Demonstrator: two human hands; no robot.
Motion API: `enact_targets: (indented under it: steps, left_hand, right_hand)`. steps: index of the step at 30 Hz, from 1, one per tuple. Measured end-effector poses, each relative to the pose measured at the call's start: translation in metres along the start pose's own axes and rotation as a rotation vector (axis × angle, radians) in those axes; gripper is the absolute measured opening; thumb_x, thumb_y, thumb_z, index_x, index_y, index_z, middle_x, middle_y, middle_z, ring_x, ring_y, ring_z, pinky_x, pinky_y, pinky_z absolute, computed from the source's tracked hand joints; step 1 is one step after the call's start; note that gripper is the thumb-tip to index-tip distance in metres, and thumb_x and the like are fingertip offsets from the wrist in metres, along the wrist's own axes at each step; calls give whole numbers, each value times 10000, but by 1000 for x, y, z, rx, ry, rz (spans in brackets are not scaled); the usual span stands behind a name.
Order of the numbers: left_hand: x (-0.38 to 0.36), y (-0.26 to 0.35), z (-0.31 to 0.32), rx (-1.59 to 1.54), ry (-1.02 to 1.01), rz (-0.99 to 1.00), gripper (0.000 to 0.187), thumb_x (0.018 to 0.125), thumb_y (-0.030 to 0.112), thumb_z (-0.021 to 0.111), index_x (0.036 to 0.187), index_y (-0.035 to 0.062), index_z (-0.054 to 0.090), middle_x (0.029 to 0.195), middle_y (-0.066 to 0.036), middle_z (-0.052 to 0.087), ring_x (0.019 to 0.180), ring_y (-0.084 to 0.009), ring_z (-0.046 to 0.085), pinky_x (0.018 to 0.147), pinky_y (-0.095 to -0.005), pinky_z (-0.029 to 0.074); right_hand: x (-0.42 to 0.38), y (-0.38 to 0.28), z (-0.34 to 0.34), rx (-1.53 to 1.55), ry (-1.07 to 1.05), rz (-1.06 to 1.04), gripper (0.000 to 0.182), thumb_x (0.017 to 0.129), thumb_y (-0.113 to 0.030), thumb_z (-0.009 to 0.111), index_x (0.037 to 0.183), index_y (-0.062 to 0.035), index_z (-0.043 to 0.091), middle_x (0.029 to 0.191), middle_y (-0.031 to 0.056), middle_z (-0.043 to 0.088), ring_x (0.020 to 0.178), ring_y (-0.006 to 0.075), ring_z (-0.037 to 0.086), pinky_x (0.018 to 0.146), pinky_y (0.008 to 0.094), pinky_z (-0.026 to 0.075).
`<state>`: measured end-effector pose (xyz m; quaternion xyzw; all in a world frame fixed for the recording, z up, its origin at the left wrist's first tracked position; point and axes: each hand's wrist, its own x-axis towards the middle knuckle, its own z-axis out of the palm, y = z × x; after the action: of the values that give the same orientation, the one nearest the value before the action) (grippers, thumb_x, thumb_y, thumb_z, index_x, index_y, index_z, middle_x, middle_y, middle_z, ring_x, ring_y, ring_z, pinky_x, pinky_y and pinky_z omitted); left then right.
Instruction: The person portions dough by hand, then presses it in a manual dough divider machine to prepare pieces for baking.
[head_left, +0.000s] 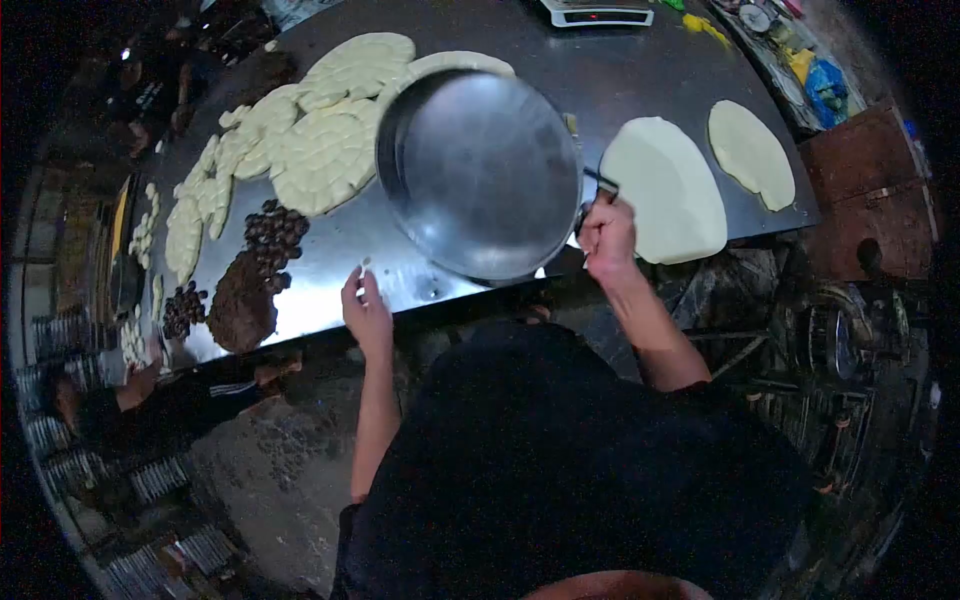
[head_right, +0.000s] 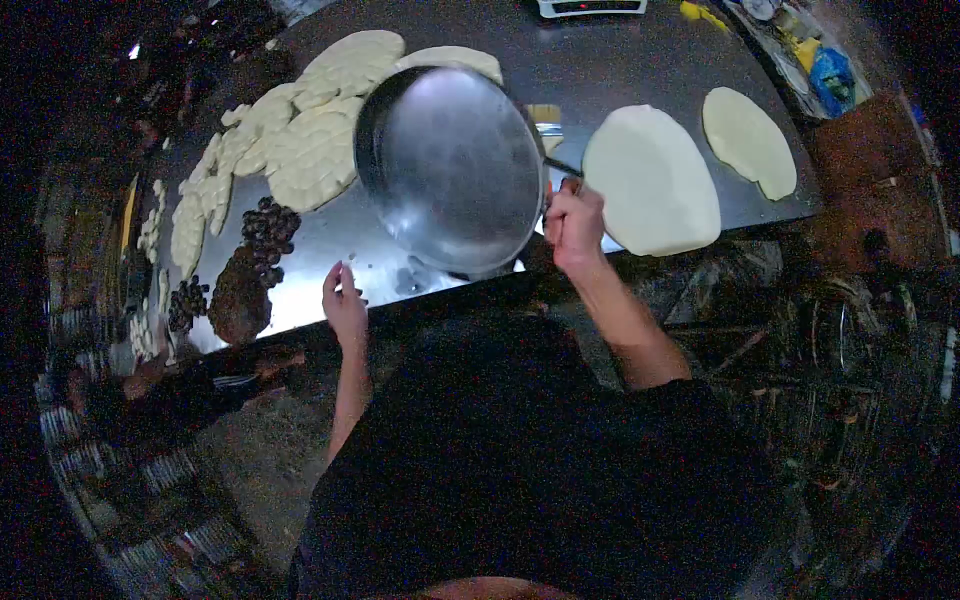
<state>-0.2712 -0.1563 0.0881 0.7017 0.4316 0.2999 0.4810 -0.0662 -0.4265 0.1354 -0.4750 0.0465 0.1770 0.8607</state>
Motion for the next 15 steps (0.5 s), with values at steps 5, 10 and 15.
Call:
enact_targets:
  steps: [5,10,15]
  left_hand:
    - [42,-63,-12,546,-96,-90,769,788,504,662,1281,-65,508,1004,-202,558,861,-328,582,774,-399,475]
    - [51,-71,-23,415,-102,-111,537,752,168,609,1230,-68,541,1034,-237,574,925,-364,610,802,-413,476]
    - [60,-92,-22,557,136,36,533,699,92,553,1216,-39,552,1030,-233,562,936,-382,597,834,-437,465]
  right_hand:
    - [-18,107,-12,257,167,466,201,658,-58,543,565,-139,384,480,-9,329,369,120,292,370,306,261]
    - [-48,118,-26,-1275,-256,227,351,834,-330,628,878,18,642,720,119,661,602,228,643,531,345,503]
    - [-1,45,-27,-1593,-249,-688,389,784,-145,645,1169,-113,602,1087,149,627,961,309,623,801,420,513]
